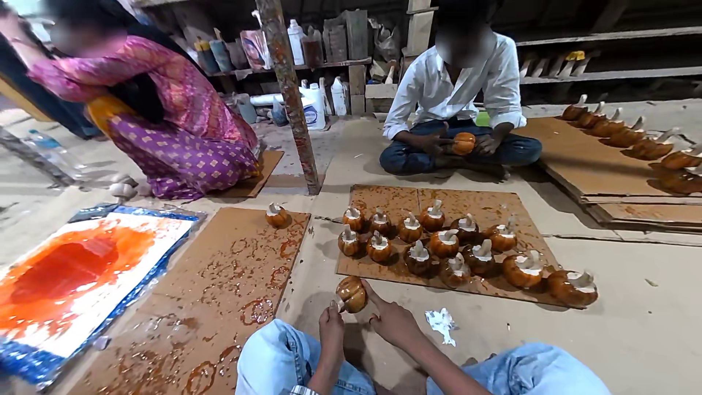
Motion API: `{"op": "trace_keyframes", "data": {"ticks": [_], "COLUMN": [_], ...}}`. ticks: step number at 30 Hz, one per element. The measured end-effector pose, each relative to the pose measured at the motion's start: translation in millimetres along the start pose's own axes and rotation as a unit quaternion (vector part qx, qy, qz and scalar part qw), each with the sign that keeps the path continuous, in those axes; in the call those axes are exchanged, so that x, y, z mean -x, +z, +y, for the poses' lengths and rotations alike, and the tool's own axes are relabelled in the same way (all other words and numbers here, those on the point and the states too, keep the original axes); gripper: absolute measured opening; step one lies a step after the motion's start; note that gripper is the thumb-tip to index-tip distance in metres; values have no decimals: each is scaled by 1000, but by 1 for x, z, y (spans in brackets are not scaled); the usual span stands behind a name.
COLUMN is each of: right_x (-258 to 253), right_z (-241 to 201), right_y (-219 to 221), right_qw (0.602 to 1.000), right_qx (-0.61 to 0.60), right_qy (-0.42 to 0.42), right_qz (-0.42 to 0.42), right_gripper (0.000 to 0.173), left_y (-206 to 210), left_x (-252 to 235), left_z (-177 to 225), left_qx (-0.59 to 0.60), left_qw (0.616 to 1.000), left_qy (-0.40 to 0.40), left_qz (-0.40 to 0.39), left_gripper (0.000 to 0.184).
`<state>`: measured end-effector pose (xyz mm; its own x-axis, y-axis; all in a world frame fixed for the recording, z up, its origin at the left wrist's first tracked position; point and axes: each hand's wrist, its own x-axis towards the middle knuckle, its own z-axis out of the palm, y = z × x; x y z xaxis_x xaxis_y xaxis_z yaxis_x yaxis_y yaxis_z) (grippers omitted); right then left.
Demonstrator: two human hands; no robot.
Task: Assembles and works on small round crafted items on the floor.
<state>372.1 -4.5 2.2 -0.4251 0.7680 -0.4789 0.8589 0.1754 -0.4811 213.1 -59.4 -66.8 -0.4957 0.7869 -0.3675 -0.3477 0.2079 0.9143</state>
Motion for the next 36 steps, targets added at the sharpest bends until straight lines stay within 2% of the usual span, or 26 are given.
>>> {"op": "trace_keyframes", "data": {"ticks": [3,6,10,16,21,23,26,31,33,36], "right_x": [5,12,17,18,17,16,13,1,-1,6], "right_z": [-8,-11,-14,-17,-9,-7,-10,1,0,-7], "right_y": [9,11,18,31,32,25,7,3,6,12], "right_qw": [1000,997,985,974,966,971,988,1000,1000,998], "right_qx": [21,69,150,176,191,176,134,29,4,48], "right_qy": [-16,-45,-80,-124,-137,-124,-60,-1,1,-24], "right_qz": [10,16,33,67,104,104,53,9,1,21], "right_gripper": [91,88,91,84,83,84,84,86,87,88], "left_y": [-2,-2,-2,-1,-2,1,3,3,2,-1], "left_x": [2,3,1,2,2,3,7,7,6,5], "left_z": [4,6,-1,-2,-3,0,4,9,10,11], "left_qx": [26,-7,-73,-125,-95,-57,8,73,92,85], "left_qw": [999,997,995,991,995,998,1000,993,988,980], "left_qy": [-47,-79,-64,-37,-25,-24,-28,-89,-123,-176], "left_qz": [-2,-14,4,32,32,23,-8,-15,-27,-40], "left_gripper": [38,40,44,50,47,44,42,44,45,46]}}
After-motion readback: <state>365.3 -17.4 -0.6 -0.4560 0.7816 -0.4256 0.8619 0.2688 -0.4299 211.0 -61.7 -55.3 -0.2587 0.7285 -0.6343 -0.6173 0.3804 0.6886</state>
